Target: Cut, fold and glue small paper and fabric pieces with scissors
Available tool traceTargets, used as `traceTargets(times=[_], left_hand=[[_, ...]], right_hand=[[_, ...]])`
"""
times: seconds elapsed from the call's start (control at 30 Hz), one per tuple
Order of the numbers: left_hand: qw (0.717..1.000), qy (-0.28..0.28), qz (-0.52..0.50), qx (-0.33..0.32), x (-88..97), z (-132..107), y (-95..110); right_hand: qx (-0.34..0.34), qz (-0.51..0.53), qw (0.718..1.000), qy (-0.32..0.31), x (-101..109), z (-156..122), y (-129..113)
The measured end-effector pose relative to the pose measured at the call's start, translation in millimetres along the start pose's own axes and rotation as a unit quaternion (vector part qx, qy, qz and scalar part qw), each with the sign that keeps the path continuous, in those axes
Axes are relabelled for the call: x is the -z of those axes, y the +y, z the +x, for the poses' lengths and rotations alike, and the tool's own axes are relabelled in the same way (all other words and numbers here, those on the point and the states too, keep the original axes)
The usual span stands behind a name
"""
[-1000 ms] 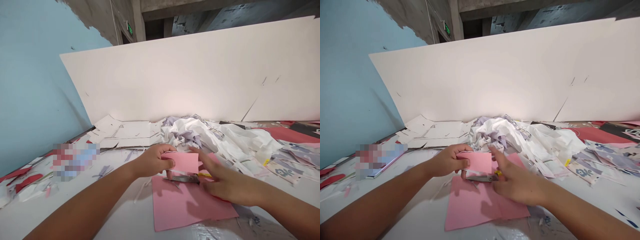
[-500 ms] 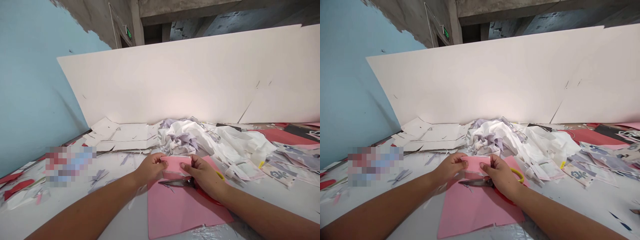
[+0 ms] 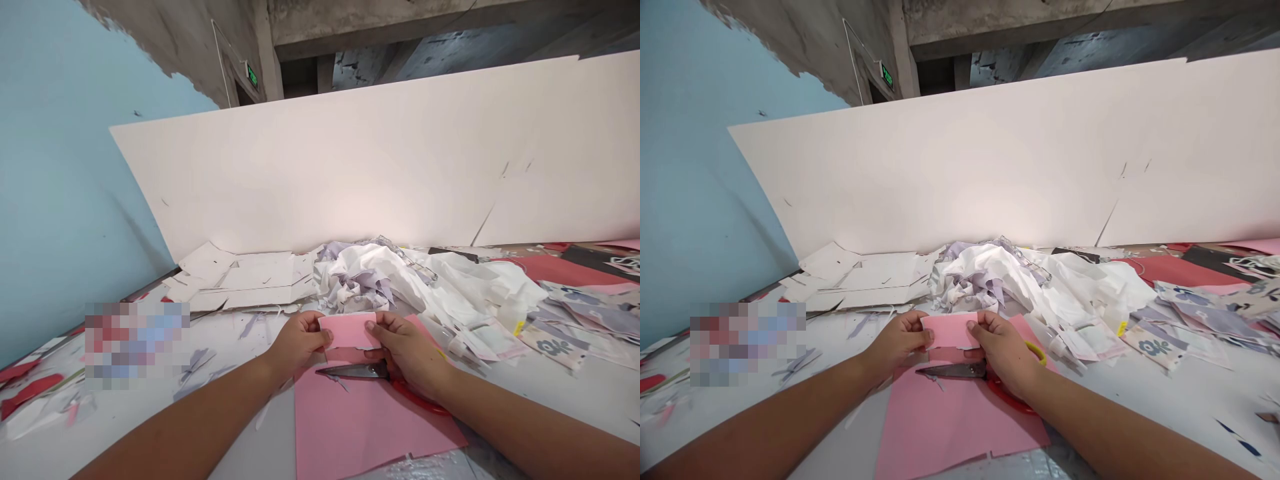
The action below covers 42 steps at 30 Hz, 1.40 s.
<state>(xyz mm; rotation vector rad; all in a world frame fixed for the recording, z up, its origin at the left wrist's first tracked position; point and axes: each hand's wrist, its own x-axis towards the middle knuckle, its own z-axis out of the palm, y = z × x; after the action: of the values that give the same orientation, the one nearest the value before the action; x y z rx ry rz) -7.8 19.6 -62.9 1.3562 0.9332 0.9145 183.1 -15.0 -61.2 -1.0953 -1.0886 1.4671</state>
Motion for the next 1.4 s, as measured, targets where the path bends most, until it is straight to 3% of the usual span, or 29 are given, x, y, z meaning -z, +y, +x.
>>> traceTargets(times=[0.2,0.97,1.2,1.3,1.4], left_hand=[[0.999,0.015,-0.031,0.014,-3.2,-0.5,1.8],[0.996,0.036,0.075,-0.032,5.8,2.0,2.6],[0.957,0.110,0.264,-0.043,41.9,14.7,13.0],[0.924,0.158,0.343,-0.056,54.7,16.6,11.2],[0.879,0.201,0.420,-0.106,51.2,12.8,12.5]], right_hand=[[0.006,0.008,1.000,-0.001,-0.8,0.4,0.6],[0.019,-0.035,0.998,0.039,2.9,2.3,6.3],[-0.010,-0.026,0.998,0.063,4.0,-0.7,4.2],[-0.014,-0.015,0.998,0.060,4.5,-1.6,4.1],[0.000,-0.017,0.999,0.028,3.6,-2.6,4.9]])
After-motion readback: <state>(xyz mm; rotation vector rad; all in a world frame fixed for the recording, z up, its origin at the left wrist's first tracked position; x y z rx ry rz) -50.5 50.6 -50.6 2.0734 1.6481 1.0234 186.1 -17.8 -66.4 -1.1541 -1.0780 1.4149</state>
